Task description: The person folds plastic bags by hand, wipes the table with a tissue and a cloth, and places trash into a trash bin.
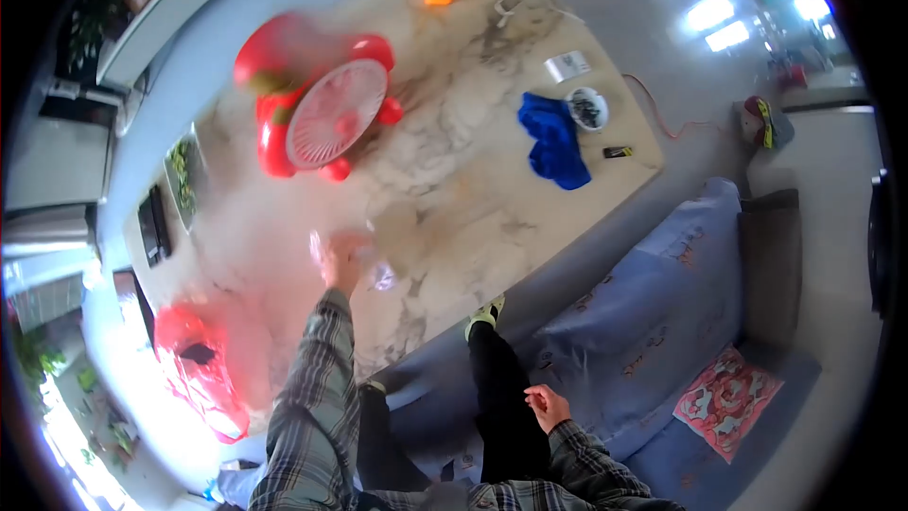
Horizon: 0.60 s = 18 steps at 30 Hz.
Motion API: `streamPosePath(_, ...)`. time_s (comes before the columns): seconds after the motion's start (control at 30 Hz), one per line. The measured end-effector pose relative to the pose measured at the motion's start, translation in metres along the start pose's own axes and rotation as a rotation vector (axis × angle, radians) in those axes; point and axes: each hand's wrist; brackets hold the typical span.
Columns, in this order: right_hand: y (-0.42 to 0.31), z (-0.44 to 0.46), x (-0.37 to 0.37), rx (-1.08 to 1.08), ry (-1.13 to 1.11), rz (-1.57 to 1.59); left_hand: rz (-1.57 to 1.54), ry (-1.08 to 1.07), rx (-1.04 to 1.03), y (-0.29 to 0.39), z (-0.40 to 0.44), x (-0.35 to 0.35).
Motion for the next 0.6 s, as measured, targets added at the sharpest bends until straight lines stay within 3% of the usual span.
streamPosePath(0.1, 0.008, 0.012, 0.033, -0.026, 0.038, 0.067, 0.058, -0.260, 0.003, -0.009, -0.025, 0.022)
streamPosePath(0.13, 0.015, 0.024, 0.045, -0.010, 0.061, 0.118, 0.159, -0.254, 0.031, -0.038, -0.036, 0.027)
streamPosePath(0.17, 0.021, 0.035, 0.057, -0.001, 0.114, 0.273, -0.083, -0.278, 0.073, -0.031, -0.033, 0.051)
streamPosePath(0.2, 0.026, 0.040, 0.072, 0.002, 0.158, 0.421, -0.117, -0.165, 0.163, 0.008, -0.034, 0.078)
streamPosePath(0.23, 0.026, 0.045, 0.087, -0.054, 0.189, 0.624, -0.264, -0.031, 0.097, 0.048, -0.035, 0.103)
streamPosePath(0.3, 0.033, 0.052, 0.120, -0.104, 0.225, 0.888, -0.271, 0.093, 0.647, 0.116, -0.036, 0.143)
streamPosePath(0.37, 0.047, 0.058, 0.146, -0.147, 0.269, 1.060, -0.484, 0.427, 0.533, 0.126, -0.051, 0.147)
streamPosePath(0.47, 0.080, 0.075, 0.182, -0.106, 0.335, 1.073, -0.502, 0.463, 0.752, 0.199, -0.068, 0.151)
streamPosePath(0.5, 0.095, 0.090, 0.193, -0.098, 0.394, 0.911, -0.523, 0.390, 0.823, 0.225, -0.071, 0.150)
streamPosePath(0.53, 0.097, 0.105, 0.209, -0.085, 0.450, 0.746, -0.507, 0.403, 0.810, 0.235, -0.077, 0.142)
streamPosePath(0.6, 0.091, 0.139, 0.242, -0.099, 0.505, 0.858, -0.477, 0.423, 0.781, 0.251, -0.087, 0.126)
Point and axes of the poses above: each hand's wrist, its own z-axis towards the middle knuckle, its own x-axis out of the back of the hand, y = z × x
